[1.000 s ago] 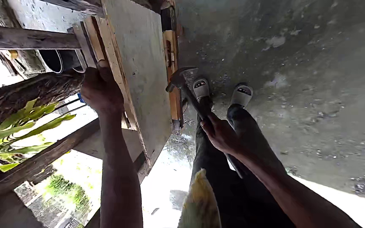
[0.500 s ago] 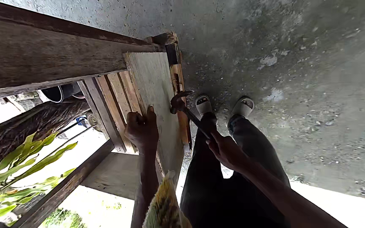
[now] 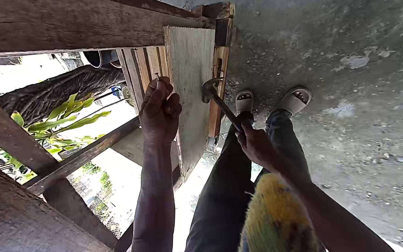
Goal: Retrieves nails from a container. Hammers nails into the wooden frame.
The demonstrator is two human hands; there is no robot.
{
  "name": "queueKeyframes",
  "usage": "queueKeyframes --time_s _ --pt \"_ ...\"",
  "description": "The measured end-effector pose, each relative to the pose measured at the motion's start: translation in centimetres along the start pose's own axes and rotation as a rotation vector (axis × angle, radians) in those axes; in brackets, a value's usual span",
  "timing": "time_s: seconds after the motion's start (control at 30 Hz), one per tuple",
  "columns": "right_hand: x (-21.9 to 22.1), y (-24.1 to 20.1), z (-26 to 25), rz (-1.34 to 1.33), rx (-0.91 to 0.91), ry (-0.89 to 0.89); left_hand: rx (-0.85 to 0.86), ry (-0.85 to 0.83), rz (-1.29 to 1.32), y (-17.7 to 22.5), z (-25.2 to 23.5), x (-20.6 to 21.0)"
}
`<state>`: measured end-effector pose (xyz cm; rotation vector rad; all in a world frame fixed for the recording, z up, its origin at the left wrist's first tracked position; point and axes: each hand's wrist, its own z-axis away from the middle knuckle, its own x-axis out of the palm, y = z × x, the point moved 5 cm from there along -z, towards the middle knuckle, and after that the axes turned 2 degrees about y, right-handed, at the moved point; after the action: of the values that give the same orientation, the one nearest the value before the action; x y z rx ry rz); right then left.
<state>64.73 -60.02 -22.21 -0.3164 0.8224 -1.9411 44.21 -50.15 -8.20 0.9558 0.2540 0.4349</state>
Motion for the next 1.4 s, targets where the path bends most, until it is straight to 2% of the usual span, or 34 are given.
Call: queueKeyframes --time_s 0.1,0.33,0.43,0.6,0.73,0.83,0.9,1.07,1.4 --pt "0.2 0.0 0.1 -0.017 -0.002 0.034 -0.009 -0.013 0.066 -0.6 -1.5 0.5" --pt "1.1 -0.6 0.2 0.009 0.067 0.028 0.103 -0.033 -0.078 -0.9 -3.1 0.4" --pt "1.5 -0.9 0.1 0.003 0.079 0.034 0.340 0.019 -0.216 -0.1 -3.5 -0.5" --pt "2.1 -1.1 0.4 0.026 0.085 0.020 0.956 0.076 -0.739 1.2 -2.7 0.6" --pt "3.0 0.2 0.0 0.010 0.008 0.067 1.191 0.034 -0.982 1.3 -4.6 1.9" --pt "4.3 1.3 -0.4 -0.016 -0.022 0.109 1.258 0.038 -1.150 1.7 -6.4 2.6" --pt "5.2 2.0 -0.5 -0.043 -0.072 0.220 1.297 0.051 -1.256 1.5 -7.2 3.0" --pt "6.9 3.0 -0.6 -0.095 -0.182 0.416 1.306 -0.015 -1.320 1.0 -8.5 2.8" --pt "7.4 2.9 -0.2 -0.088 -0.172 0.477 1.312 0.025 -1.444 0.6 -10.1 3.0"
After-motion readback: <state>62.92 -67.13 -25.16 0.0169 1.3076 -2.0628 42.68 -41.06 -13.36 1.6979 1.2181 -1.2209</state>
